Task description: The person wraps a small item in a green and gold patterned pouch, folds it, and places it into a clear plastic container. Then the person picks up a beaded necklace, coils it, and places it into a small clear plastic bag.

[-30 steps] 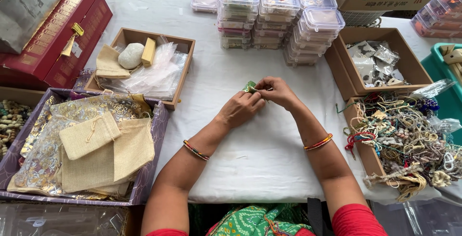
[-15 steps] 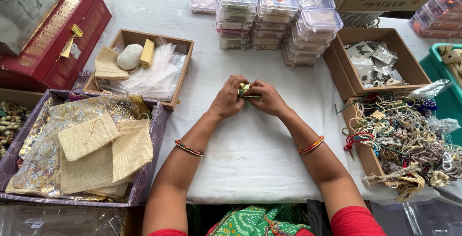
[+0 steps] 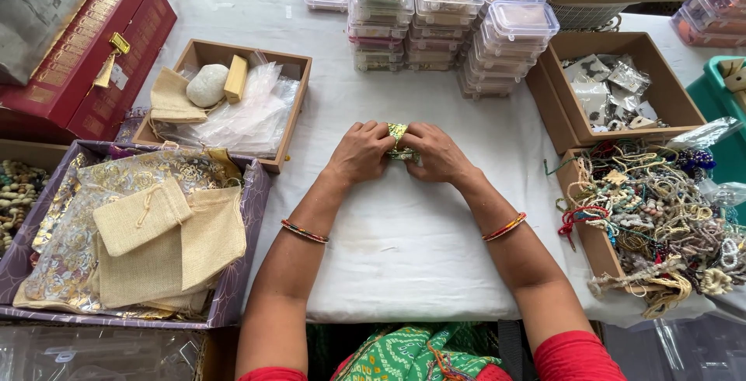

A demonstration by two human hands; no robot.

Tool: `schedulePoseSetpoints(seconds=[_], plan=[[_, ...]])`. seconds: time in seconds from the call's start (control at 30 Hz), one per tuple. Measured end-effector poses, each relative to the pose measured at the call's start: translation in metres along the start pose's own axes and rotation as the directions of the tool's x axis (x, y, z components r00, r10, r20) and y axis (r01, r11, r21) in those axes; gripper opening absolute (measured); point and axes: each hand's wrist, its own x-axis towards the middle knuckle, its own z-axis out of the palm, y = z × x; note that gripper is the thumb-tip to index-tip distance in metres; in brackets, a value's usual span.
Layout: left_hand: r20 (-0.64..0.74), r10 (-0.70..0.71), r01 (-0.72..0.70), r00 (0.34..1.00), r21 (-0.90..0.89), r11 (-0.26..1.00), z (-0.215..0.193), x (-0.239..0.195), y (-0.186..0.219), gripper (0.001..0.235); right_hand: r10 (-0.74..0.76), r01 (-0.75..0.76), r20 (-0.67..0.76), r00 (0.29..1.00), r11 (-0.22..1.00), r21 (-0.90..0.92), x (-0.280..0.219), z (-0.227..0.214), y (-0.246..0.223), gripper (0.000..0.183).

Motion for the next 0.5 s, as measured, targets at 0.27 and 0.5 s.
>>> schedulePoseSetpoints(seconds=[0.27, 0.5], plan=[[-0.125, -0.006, -0.004, 0.992, -0.08, 0.997, -0.001, -0.003, 0.001, 0.03, -0.091, 0.078, -0.113, 0.989, 0.991, -0.113, -0.007, 0.012, 0.011, 0.031], [-0.21, -0.396, 0.224, 0.894, -0.557, 0.8, -0.007, 0.003, 0.009, 0.011, 0.159, -0.05, -0.309, 0.938, 0.942, 0.332, -0.008, 0.025, 0.028, 0.021]])
